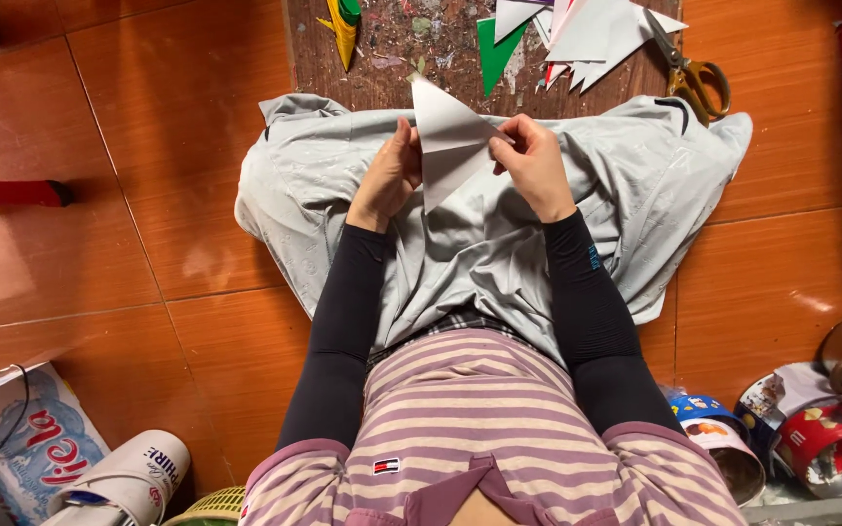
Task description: Cutting and folding colored paper into decorative shapes.
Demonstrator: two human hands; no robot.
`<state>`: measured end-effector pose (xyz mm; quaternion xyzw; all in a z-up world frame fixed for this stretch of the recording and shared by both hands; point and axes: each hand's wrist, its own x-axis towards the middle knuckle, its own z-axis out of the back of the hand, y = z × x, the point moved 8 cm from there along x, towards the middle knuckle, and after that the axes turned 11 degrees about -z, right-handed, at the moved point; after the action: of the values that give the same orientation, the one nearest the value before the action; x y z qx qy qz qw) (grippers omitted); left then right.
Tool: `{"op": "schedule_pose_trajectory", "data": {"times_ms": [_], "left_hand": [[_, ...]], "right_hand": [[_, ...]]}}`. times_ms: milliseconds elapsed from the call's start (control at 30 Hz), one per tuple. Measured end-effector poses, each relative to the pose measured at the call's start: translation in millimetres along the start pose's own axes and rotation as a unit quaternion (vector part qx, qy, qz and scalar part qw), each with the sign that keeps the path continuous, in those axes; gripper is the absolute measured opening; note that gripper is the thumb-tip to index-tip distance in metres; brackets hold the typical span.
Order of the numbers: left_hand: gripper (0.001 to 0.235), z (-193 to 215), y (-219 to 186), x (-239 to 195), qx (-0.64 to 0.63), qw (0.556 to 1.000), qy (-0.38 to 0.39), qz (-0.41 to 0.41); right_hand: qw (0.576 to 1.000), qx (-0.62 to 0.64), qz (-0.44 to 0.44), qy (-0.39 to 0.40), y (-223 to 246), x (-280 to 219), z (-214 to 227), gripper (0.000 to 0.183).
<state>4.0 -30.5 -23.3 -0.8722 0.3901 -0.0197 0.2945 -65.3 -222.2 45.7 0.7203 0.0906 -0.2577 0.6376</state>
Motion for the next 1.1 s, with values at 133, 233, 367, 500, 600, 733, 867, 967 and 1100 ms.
{"op": "schedule_pose_trajectory", "data": {"times_ms": [133, 233, 367, 500, 600, 733, 867, 967, 1100], "left_hand": [[0.033, -31.7, -13.4, 4.1, -0.004, 0.997, 0.06, -0.056], [0.033, -26.7, -20.9, 1.9, 0.206, 0.976, -0.052, -0.055], [0.026, -23.8, -22.7, 1.7, 0.213, 0.972, -0.088, -0.054], [0.023, -11.2, -17.7, 1.3, 0.227, 0.967, -0.102, -0.06], [0.021, -10.6, -17.1, 1.1, 0.242, 0.962, -0.115, -0.057], [0.019, -13.1, -19.5, 0.6, 0.236, 0.961, -0.129, -0.062], [0.019, -16.8, -21.2, -0.1, 0.235, 0.961, -0.135, -0.06], [0.019, -19.1, -21.9, -0.8, 0.24, 0.96, -0.136, -0.057], [0.018, -17.7, -21.4, -1.2, 0.249, 0.957, -0.133, -0.063]], "right_hand": [[1.0, 0.009, 0.013, -0.018, 4.2, 0.8, -1.7, 0.009], [0.999, 0.046, 0.021, 0.003, 5.6, 1.5, -5.7, 0.008], [0.999, 0.031, 0.018, -0.004, 4.0, 3.2, -5.9, 0.008], [0.998, 0.055, 0.018, -0.003, -0.3, 5.5, -5.7, 0.008], [0.997, 0.078, 0.02, 0.0, -3.3, 7.7, -4.8, 0.008], [0.992, 0.123, 0.011, -0.002, -8.4, 10.0, -2.7, 0.009], [0.992, 0.122, 0.008, -0.013, -10.2, 10.3, -1.2, 0.009], [0.992, 0.126, 0.01, -0.013, -11.4, 10.8, -0.6, 0.009], [0.993, 0.121, 0.005, -0.019, -12.5, 11.2, 0.2, 0.009]]}}
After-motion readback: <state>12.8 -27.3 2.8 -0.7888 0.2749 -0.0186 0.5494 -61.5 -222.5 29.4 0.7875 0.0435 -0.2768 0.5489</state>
